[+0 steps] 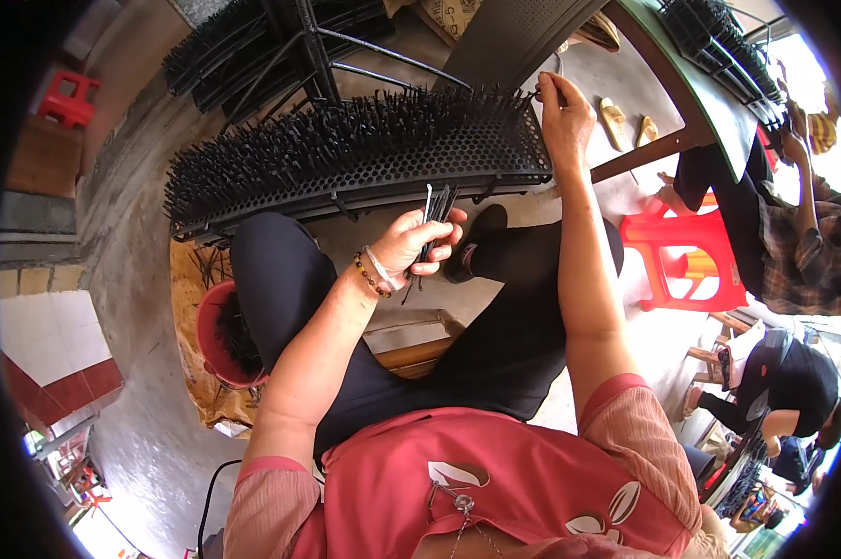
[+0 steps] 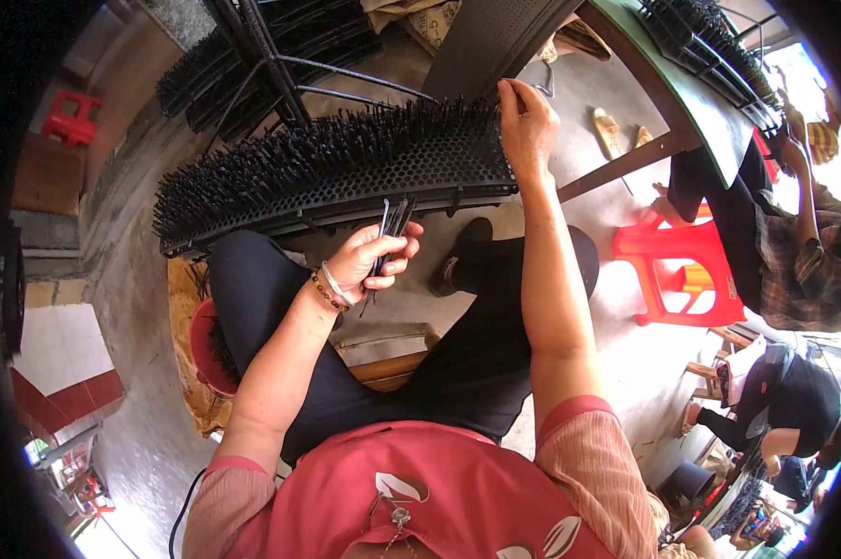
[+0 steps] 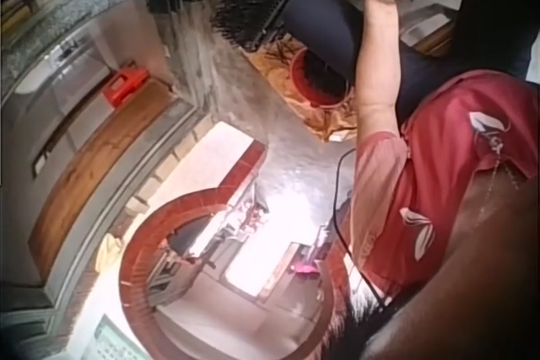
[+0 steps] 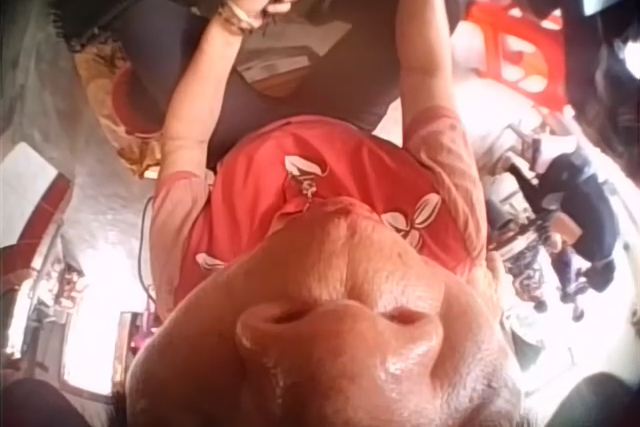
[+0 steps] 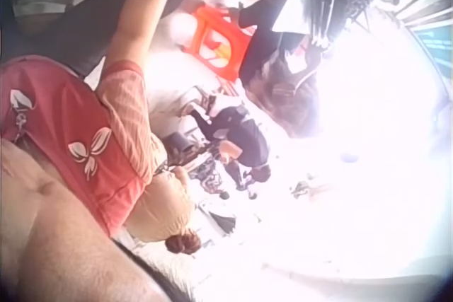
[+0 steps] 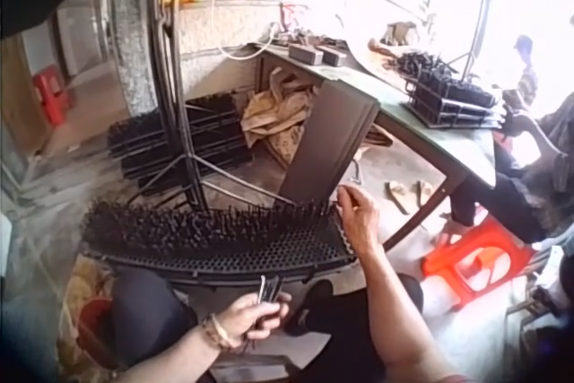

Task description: Manually inserting bundles of black filaments into holes on a long brush strip base.

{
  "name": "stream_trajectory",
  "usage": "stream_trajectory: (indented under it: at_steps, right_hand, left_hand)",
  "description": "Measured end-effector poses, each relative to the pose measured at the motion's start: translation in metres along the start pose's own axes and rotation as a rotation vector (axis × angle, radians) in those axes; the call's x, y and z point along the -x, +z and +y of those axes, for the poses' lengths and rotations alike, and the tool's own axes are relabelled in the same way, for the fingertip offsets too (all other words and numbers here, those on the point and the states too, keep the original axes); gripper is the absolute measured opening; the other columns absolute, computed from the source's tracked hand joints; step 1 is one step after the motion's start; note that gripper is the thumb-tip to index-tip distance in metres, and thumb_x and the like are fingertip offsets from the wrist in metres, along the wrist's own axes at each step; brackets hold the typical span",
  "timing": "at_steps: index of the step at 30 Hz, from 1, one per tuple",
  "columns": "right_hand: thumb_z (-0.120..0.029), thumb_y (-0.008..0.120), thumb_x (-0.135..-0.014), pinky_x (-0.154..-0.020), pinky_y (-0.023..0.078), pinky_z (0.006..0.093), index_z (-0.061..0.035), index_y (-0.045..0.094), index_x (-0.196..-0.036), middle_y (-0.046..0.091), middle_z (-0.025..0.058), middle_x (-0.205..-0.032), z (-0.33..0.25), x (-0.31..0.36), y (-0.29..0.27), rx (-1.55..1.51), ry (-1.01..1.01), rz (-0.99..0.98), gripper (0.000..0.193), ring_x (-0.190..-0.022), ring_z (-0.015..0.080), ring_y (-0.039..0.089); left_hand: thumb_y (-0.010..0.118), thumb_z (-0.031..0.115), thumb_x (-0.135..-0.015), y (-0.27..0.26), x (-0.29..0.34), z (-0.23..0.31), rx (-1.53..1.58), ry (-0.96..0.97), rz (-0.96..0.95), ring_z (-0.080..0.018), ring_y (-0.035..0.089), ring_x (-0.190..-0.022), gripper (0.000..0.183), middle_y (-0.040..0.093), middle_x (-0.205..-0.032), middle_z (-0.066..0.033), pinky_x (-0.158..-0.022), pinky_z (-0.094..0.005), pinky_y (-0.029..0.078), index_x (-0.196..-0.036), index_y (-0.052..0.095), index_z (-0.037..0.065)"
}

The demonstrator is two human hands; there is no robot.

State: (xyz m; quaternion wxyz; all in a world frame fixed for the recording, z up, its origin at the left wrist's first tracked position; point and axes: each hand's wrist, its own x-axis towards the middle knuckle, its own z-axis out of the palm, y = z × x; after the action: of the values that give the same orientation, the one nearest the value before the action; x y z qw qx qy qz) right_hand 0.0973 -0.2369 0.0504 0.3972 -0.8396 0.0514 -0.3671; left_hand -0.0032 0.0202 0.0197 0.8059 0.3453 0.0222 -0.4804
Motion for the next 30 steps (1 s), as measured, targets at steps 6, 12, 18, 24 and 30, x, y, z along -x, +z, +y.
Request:
stream_trajectory:
  at_steps: [6, 12, 18, 24, 30]
  right_hand:
    - [-0.019, 0.064, -0.085, -0.064, 0.048, 0.0283, -0.0025, 0.068, -0.092, 0.065, 0.0113, -0.078, -0.002, 0.005, 0.004, 0.090, -0.063, -0.058, 0.019, -0.067, 0.0197, 0.063]
    - [-0.020, 0.064, -0.085, -0.067, 0.048, 0.0278, -0.0042, 0.069, -0.094, 0.067, 0.0108, -0.085, -0.005, 0.007, 0.004, 0.157, -0.066, -0.026, 0.019, -0.073, 0.0207, 0.065]
    - [-0.016, 0.065, -0.083, -0.063, 0.048, 0.0341, -0.0027, 0.069, -0.090, 0.061, 0.0148, -0.077, 0.006, 0.010, 0.008, 0.136, -0.151, -0.088, 0.016, -0.068, 0.0276, 0.061]
    - [-0.016, 0.064, -0.082, -0.071, 0.047, 0.0371, -0.0054, 0.071, -0.092, 0.058, 0.0141, -0.083, 0.007, 0.013, 0.005, 0.342, -0.251, -0.163, 0.016, -0.077, 0.0293, 0.058]
    - [-0.020, 0.063, -0.082, -0.073, 0.045, 0.0372, -0.0080, 0.070, -0.095, 0.057, 0.0125, -0.084, 0.002, 0.015, 0.001, 0.466, -0.276, -0.190, 0.019, -0.079, 0.0280, 0.058]
  left_hand:
    - [0.053, 0.022, -0.093, 0.002, -0.001, -0.001, -0.107, -0.012, -0.048, -0.0026, 0.040, -0.056, 0.024, 0.052, -0.082, -0.0002, -0.037, -0.0142, 0.029, -0.110, 0.051, 0.004]
    - [0.051, 0.026, -0.095, 0.003, 0.000, -0.001, -0.144, -0.008, -0.026, -0.0009, 0.038, -0.056, 0.027, 0.051, -0.083, 0.0019, -0.038, -0.0128, 0.027, -0.112, 0.051, 0.005]
    - [0.050, 0.029, -0.095, 0.002, -0.002, -0.002, -0.141, -0.007, -0.021, -0.0012, 0.039, -0.055, 0.030, 0.051, -0.082, 0.0012, -0.038, -0.0130, 0.027, -0.112, 0.051, 0.004]
    - [0.046, 0.030, -0.097, 0.002, -0.002, 0.000, -0.127, -0.007, 0.050, -0.0015, 0.038, -0.053, 0.033, 0.051, -0.079, 0.0007, -0.038, -0.0132, 0.027, -0.116, 0.050, 0.004]
    - [0.046, 0.029, -0.097, 0.002, 0.000, -0.001, -0.177, 0.002, 0.032, -0.0013, 0.036, -0.051, 0.033, 0.051, -0.077, 0.0012, -0.037, -0.0135, 0.027, -0.119, 0.049, 0.005]
